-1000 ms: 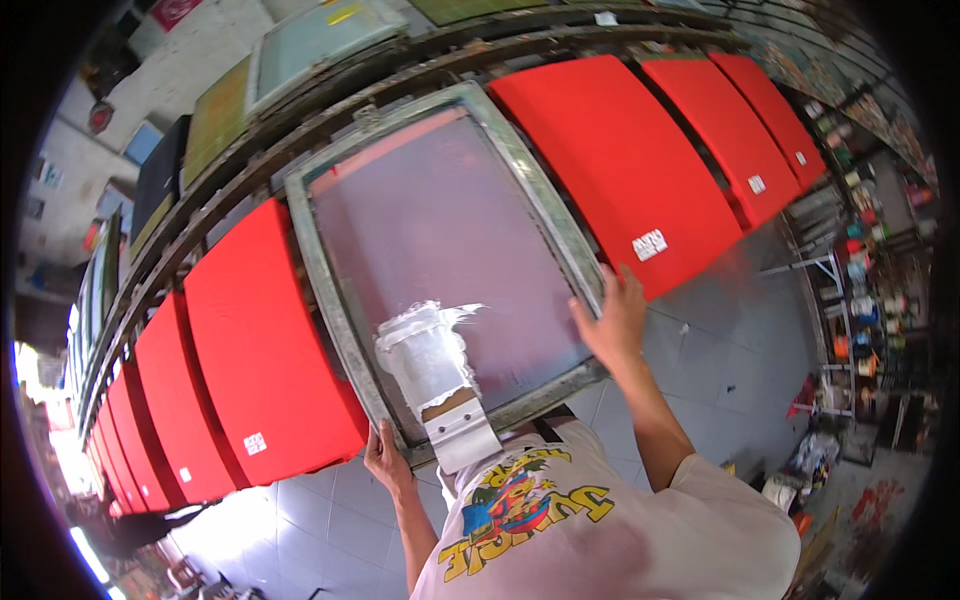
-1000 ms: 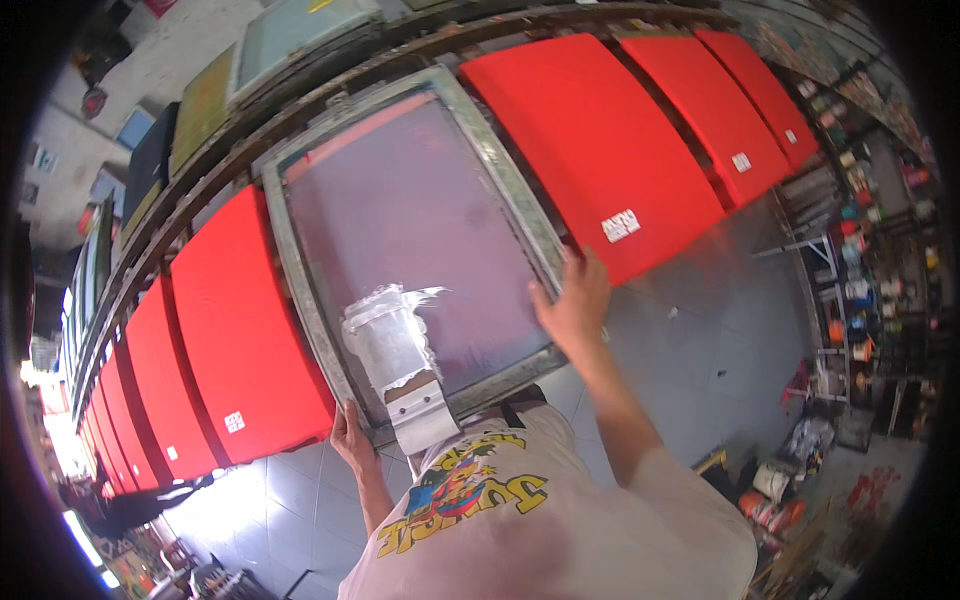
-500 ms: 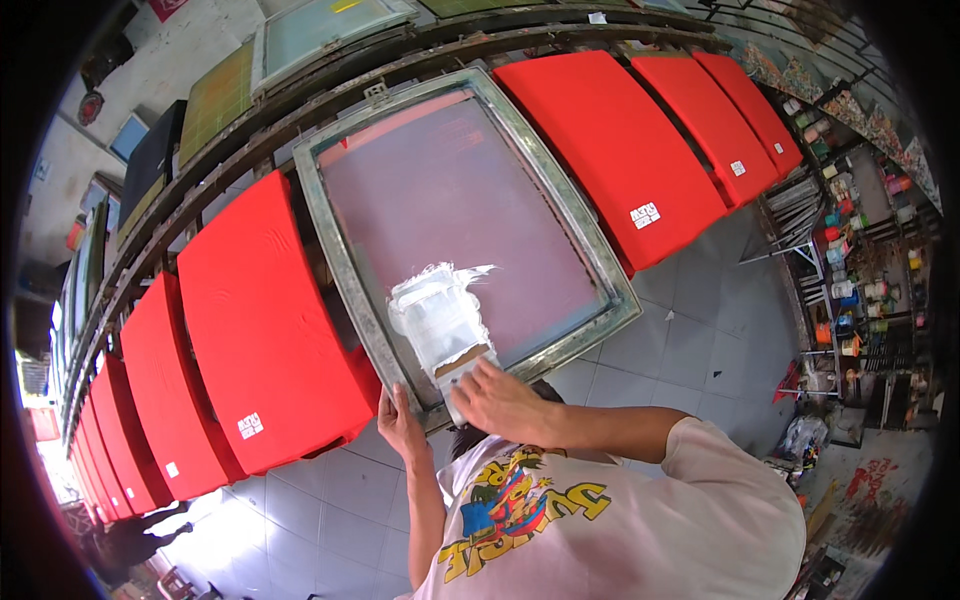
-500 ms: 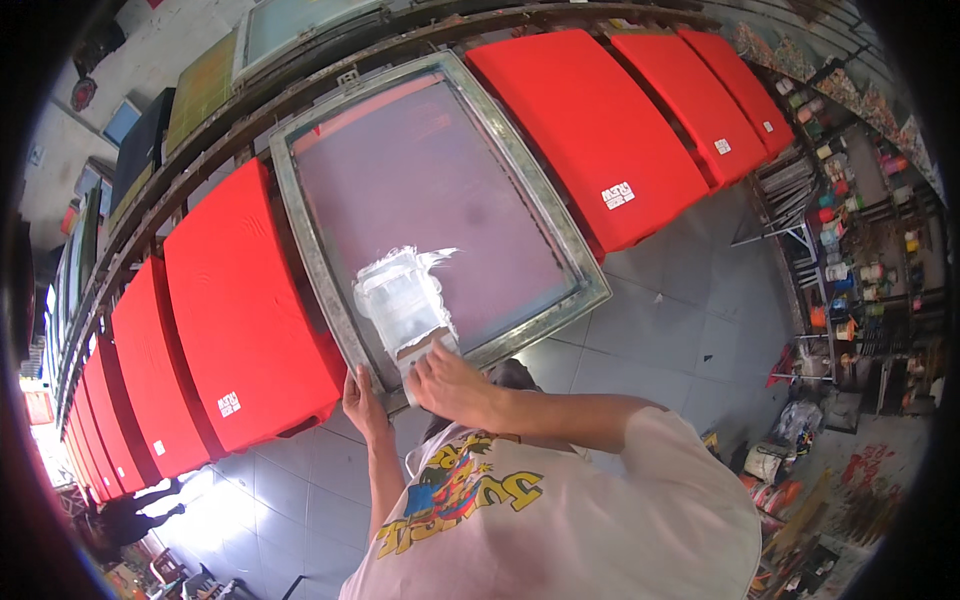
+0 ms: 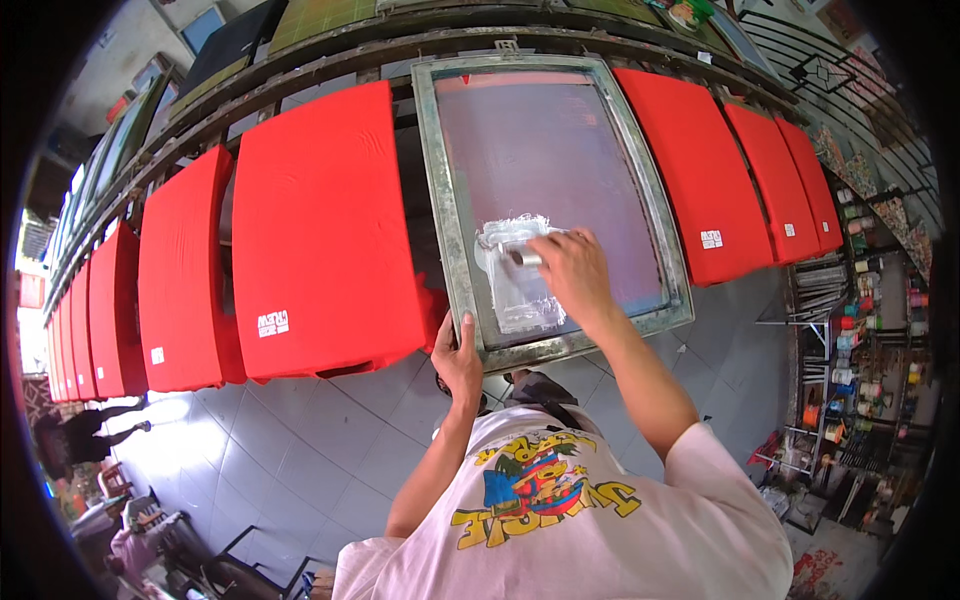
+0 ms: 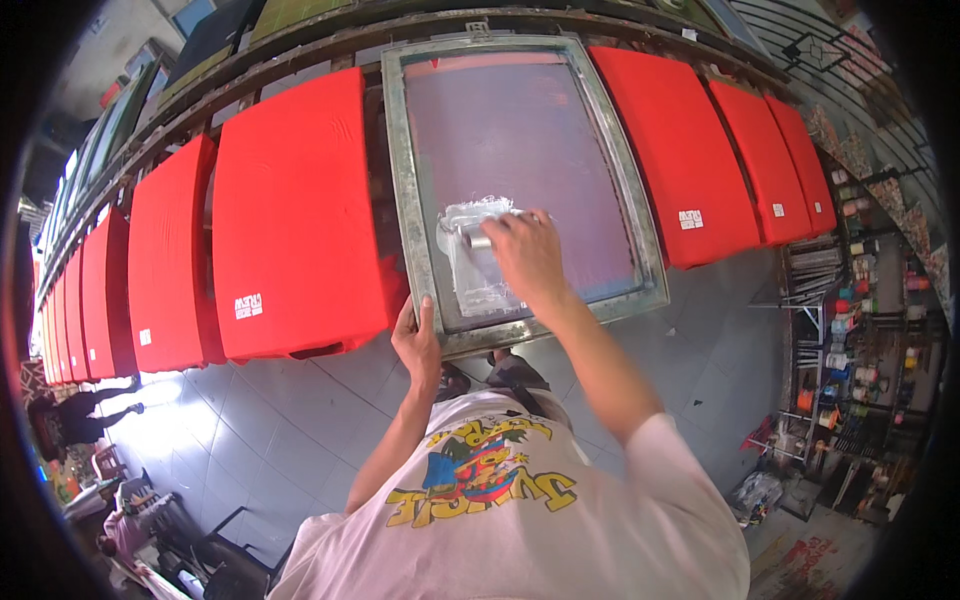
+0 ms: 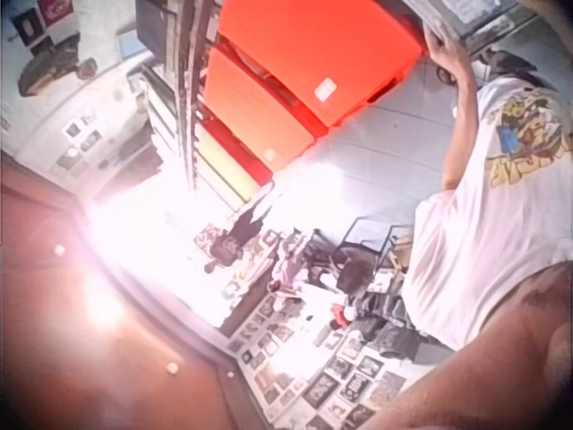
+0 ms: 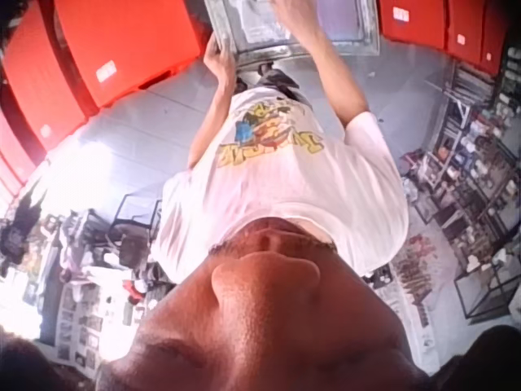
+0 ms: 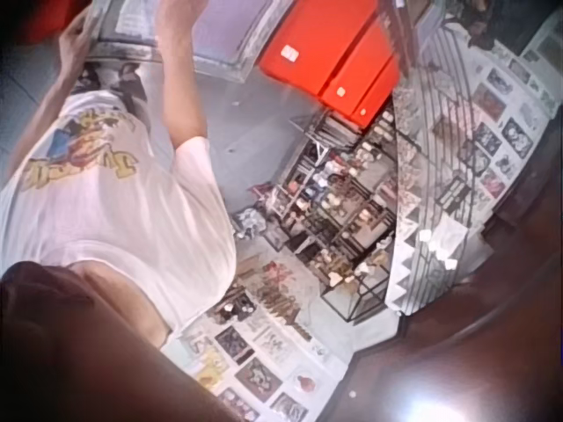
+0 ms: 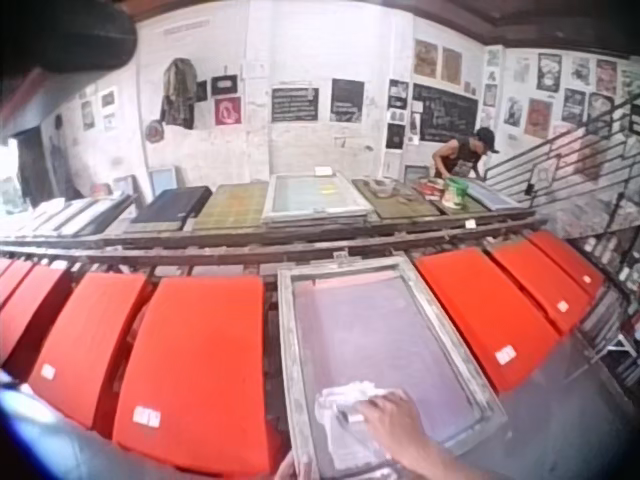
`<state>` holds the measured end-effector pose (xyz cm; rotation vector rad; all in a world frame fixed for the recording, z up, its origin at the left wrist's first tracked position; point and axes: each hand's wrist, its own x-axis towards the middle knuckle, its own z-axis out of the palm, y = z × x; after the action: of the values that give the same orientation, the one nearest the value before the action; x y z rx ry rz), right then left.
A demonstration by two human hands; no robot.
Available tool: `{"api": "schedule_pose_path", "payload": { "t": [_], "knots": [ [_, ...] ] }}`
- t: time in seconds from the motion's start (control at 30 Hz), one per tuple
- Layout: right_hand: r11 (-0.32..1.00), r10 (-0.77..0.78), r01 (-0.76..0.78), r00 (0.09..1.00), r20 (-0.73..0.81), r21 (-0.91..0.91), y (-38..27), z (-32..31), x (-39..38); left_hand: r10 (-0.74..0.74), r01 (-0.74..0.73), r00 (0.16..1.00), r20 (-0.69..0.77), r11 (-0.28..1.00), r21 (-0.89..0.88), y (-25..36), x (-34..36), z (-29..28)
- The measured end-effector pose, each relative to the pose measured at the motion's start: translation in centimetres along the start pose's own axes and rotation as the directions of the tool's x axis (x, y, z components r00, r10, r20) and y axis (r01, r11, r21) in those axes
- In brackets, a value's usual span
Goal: The person applies white ink to a red garment using a screen and a squeegee, repeatedly spreading the ink across the design area while the screen is held in a frame.
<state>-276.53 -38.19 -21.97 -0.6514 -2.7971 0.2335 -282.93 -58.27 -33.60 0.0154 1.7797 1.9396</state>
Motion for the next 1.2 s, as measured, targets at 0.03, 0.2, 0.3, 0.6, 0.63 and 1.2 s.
{"api": "schedule_pose_path", "payload": {
  "t": [0.03,0.2,0.3,0.6,0.63,1.2],
  "knots": [
    [1.000,-0.016,0.016,1.000,-0.015,-0.011,0.4,0.6,1.0,-0.001,0.001,1.000,-0.001,1.000,0.010,0.0,0.0,-0.1],
    [0.997,-0.058,0.052,0.993,-0.106,-0.059,0.7,4.6,2.2,-0.006,0.005,1.000,0.002,0.999,0.050,0.4,-0.1,0.0],
    [0.999,-0.043,0.043,0.998,-0.046,-0.013,0.6,4.8,1.1,0.002,-0.002,1.000,0.009,0.999,0.043,0.2,0.1,0.0],
    [0.999,-0.034,0.036,0.997,0.063,-0.037,-3.6,-0.7,-7.6,-0.036,0.037,0.999,-0.011,0.997,0.063,0.0,0.1,-0.1],
    [0.998,-0.037,0.039,0.999,0.035,-0.057,-3.8,0.3,-9.1,-0.025,0.025,1.000,-0.008,0.998,0.051,-0.2,0.2,0.0],
    [0.998,0.020,-0.028,0.989,-0.143,-0.055,-2.6,5.7,-6.5,-0.017,0.017,1.000,-0.003,0.999,0.045,0.0,0.1,0.1]
  ]
}}
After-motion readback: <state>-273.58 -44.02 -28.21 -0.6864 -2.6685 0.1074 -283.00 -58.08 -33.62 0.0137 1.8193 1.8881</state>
